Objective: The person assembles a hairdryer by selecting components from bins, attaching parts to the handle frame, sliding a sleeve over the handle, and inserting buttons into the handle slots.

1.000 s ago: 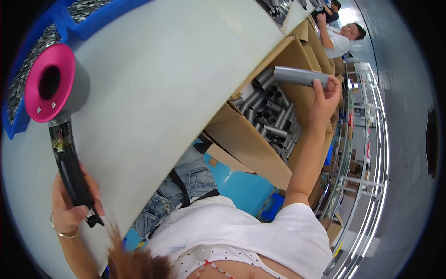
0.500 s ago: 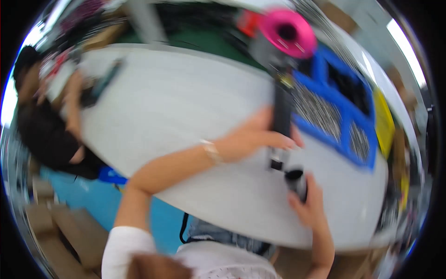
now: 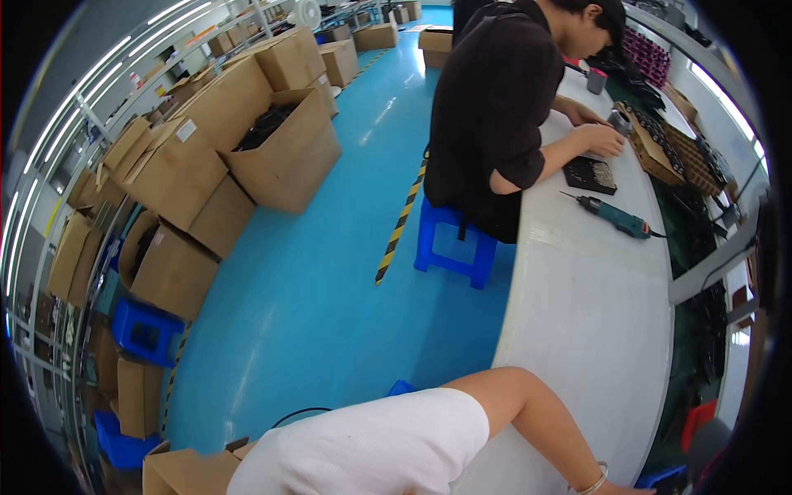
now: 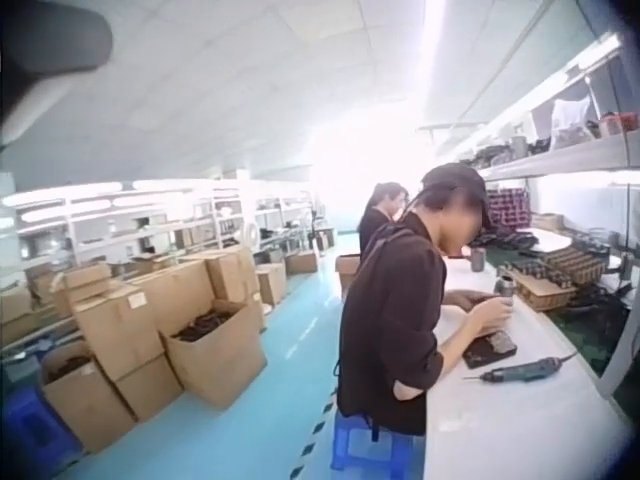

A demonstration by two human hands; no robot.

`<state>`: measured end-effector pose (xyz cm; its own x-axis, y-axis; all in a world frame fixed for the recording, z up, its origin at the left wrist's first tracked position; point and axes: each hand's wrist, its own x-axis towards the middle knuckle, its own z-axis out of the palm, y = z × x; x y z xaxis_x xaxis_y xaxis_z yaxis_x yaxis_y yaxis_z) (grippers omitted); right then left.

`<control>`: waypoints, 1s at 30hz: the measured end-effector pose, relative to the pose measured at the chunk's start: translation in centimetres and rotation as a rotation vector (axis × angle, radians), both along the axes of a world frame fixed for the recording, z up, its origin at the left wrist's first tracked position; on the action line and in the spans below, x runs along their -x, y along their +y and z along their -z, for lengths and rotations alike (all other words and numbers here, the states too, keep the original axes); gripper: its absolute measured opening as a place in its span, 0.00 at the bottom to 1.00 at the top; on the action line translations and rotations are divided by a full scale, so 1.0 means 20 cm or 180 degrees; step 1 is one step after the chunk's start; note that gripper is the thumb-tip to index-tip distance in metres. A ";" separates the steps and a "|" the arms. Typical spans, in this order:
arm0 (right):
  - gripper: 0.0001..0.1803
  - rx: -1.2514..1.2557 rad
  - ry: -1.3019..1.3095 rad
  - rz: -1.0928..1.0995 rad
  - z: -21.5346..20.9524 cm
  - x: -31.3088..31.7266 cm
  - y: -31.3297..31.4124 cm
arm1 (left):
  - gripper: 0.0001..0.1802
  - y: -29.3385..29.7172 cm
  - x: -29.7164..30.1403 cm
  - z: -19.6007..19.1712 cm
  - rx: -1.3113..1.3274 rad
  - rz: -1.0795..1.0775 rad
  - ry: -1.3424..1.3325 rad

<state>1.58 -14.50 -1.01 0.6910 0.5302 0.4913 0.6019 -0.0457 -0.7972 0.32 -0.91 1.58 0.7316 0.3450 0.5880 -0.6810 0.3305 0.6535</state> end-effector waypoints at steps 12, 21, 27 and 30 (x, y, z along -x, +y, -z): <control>0.11 0.1483 0.0752 -0.0141 -0.15 0.12 -0.11 | 0.39 0.28 0.34 -0.19 -0.1610 -0.0646 0.1125; 0.29 0.1939 0.0478 -0.0258 -0.29 0.35 -0.12 | 0.34 0.64 0.27 -0.24 -0.1765 -0.0628 -0.0347; 0.24 0.1706 0.2452 -0.0843 -0.23 0.32 -0.18 | 0.30 0.51 -0.05 -0.01 -0.1567 -0.0800 -0.1121; 0.23 0.2111 0.0715 0.0169 -0.12 0.33 -0.18 | 0.25 0.32 0.19 -0.18 -0.2035 -0.1284 0.0330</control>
